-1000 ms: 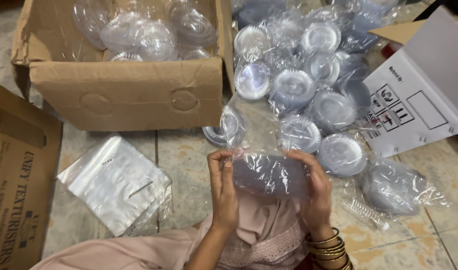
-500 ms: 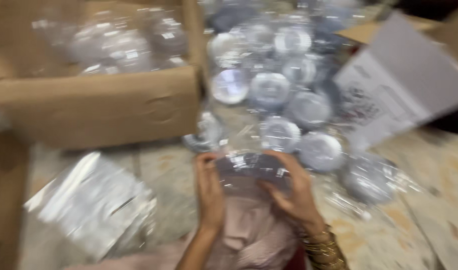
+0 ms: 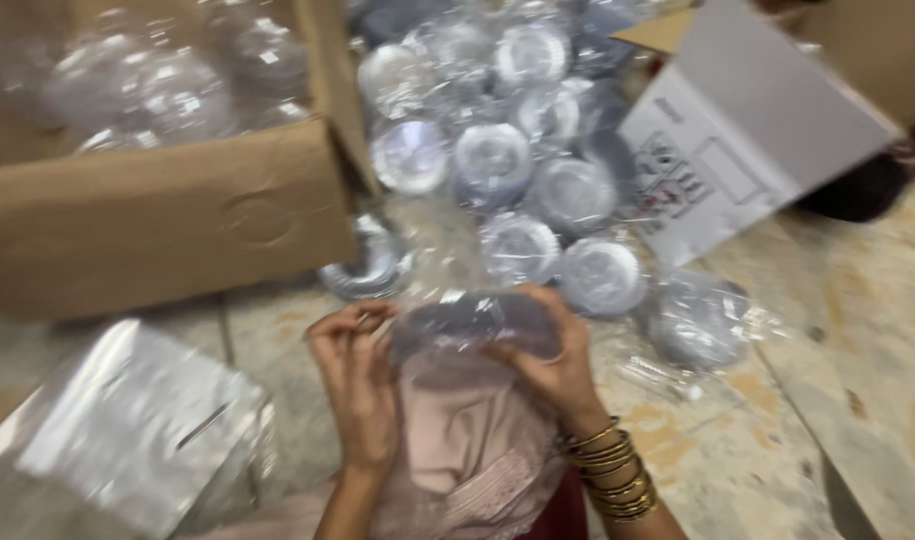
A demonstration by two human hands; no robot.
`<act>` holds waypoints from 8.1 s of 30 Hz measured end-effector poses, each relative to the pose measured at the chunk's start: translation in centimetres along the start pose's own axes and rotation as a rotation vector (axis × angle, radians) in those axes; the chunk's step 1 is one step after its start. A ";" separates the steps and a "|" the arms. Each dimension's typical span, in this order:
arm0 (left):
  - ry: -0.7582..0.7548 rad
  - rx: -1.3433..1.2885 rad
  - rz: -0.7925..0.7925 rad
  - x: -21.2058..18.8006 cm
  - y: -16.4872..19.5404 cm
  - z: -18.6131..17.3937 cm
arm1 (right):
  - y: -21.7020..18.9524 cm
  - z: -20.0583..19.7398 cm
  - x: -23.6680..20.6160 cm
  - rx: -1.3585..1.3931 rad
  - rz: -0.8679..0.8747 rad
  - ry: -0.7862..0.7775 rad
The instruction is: The person sits on the floor and unpacks clear plastic plates from cardboard boxes. They remove individual plates from plastic wrapping, inspect them, and place them on the floor. The person handles multiple plates one at a time, occasionally stacking them.
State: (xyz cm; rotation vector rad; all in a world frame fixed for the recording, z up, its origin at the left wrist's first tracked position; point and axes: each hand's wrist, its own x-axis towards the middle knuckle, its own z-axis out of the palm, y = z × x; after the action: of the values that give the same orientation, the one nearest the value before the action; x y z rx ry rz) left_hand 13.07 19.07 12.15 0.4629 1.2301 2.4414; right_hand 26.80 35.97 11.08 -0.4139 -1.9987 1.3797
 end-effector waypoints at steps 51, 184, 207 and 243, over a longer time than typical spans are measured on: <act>-0.092 1.017 0.598 1.7 1.1 -2.1 | 0.0 0.9 1.9 0.242 0.272 0.119; -0.071 0.031 -0.150 -4.8 -5.1 -7.4 | -1.8 1.9 0.5 -0.059 0.256 -0.106; -0.397 0.971 0.074 -5.7 -1.2 -5.2 | -2.0 0.1 -2.1 0.280 0.248 -0.307; -0.489 1.250 0.276 -2.6 1.6 -4.7 | -5.2 7.4 -3.2 -0.318 0.070 -0.400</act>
State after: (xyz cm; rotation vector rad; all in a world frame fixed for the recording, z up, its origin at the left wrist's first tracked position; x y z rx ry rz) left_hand 12.96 13.71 10.47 1.4874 2.3813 1.2429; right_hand 24.68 26.83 13.06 -0.3719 -2.5707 1.2607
